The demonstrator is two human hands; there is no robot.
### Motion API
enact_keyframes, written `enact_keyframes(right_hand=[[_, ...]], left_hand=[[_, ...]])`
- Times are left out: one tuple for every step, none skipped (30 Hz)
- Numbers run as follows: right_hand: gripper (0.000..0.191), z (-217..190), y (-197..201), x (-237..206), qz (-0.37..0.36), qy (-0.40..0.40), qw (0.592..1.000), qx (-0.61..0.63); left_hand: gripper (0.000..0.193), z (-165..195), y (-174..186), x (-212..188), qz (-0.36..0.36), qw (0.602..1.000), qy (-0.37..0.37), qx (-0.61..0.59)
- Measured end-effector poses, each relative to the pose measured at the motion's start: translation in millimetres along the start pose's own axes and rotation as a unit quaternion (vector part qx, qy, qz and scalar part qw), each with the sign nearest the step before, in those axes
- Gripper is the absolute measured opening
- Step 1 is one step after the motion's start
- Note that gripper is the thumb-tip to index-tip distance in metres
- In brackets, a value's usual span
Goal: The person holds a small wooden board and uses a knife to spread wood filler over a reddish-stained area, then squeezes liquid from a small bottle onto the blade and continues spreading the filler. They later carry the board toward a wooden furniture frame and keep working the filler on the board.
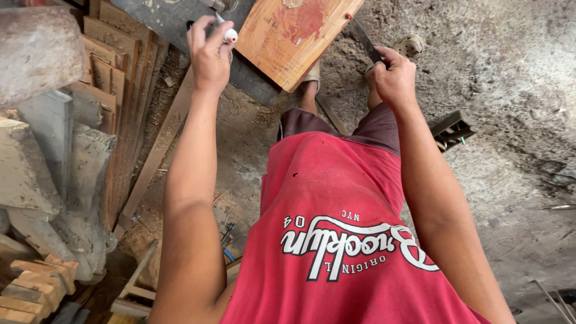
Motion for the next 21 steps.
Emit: enact_keyframes(right_hand=[[0.038, 0, 0, 2, 0.008, 0.016, 1.000, 0.000], [0.038, 0, 1, 3, 0.015, 0.031, 0.999, 0.001], [0.038, -1, 1, 5, 0.021, 0.047, 0.999, 0.001], [0.039, -2, 2, 6, 0.015, 0.039, 0.999, 0.004], [0.040, -3, 2, 8, 0.008, 0.031, 0.999, 0.009], [0.041, -4, 2, 9, 0.002, 0.022, 1.000, 0.012], [0.041, -4, 2, 11, 0.001, 0.021, 1.000, 0.010], [0.041, -5, 2, 12, -0.001, 0.019, 1.000, 0.009], [0.041, -6, 2, 13, -0.002, 0.017, 1.000, 0.007], [0.041, -6, 2, 14, -0.003, 0.014, 1.000, 0.008], [0.041, -7, 1, 15, -0.003, 0.010, 1.000, 0.009], [0.042, -7, 1, 15, -0.003, 0.007, 1.000, 0.009], [0.042, -7, 1, 15, -0.008, -0.005, 1.000, 0.007], [0.042, -7, 0, 15, -0.013, -0.015, 1.000, 0.006], [0.043, -7, -1, 15, -0.018, -0.025, 1.000, 0.004], [0.043, -7, -2, 14, -0.023, -0.025, 0.999, -0.002], [0.043, -7, -3, 14, -0.029, -0.025, 0.999, -0.008], [0.043, -7, -4, 14, -0.034, -0.025, 0.999, -0.015], [0.044, -8, -5, 14, -0.038, -0.030, 0.999, 0.001], [0.045, -8, -6, 13, -0.043, -0.037, 0.998, 0.016], [0.045, -8, -7, 13, -0.047, -0.044, 0.997, 0.030]], left_hand=[[0.044, -1, 0, -3, 0.014, 1.000, 0.026, -0.009], [0.045, -3, 1, -6, 0.028, 0.998, 0.052, -0.018], [0.044, -6, 2, -9, 0.041, 0.995, 0.085, -0.035], [0.042, -10, 4, -13, 0.055, 0.990, 0.117, -0.052], [0.041, -14, 6, -18, 0.069, 0.984, 0.149, -0.068], [0.041, -19, 8, -23, 0.066, 0.980, 0.170, -0.074], [0.042, -23, 11, -28, 0.062, 0.976, 0.190, -0.081], [0.042, -26, 15, -33, 0.058, 0.972, 0.210, -0.088], [0.043, -29, 18, -39, 0.061, 0.971, 0.212, -0.088], [0.044, -32, 20, -44, 0.064, 0.971, 0.215, -0.088], [0.045, -35, 23, -48, 0.067, 0.970, 0.217, -0.088], [0.046, -37, 24, -53, 0.071, 0.968, 0.217, -0.108], [0.047, -38, 25, -57, 0.076, 0.965, 0.218, -0.127], [0.047, -40, 25, -61, 0.081, 0.962, 0.217, -0.146], [0.047, -40, 25, -64, 0.076, 0.967, 0.212, -0.123], [0.048, -40, 25, -66, 0.071, 0.971, 0.207, -0.098], [0.048, -40, 24, -68, 0.066, 0.974, 0.202, -0.074], [0.047, -40, 23, -70, 0.064, 0.974, 0.205, -0.073], [0.047, -39, 22, -71, 0.062, 0.974, 0.207, -0.073], [0.047, -38, 20, -72, 0.059, 0.973, 0.209, -0.073], [0.047, -37, 19, -72, 0.056, 0.974, 0.207, -0.074]])
Point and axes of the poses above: each hand's wrist, its own x-axis towards the middle knuckle, its own y-axis out of the back of the hand, z = x × y, the point moved 1 cm from there along x, towards the middle knuckle, and after that the axes turned 4 degrees about z, right-handed, at the moved point
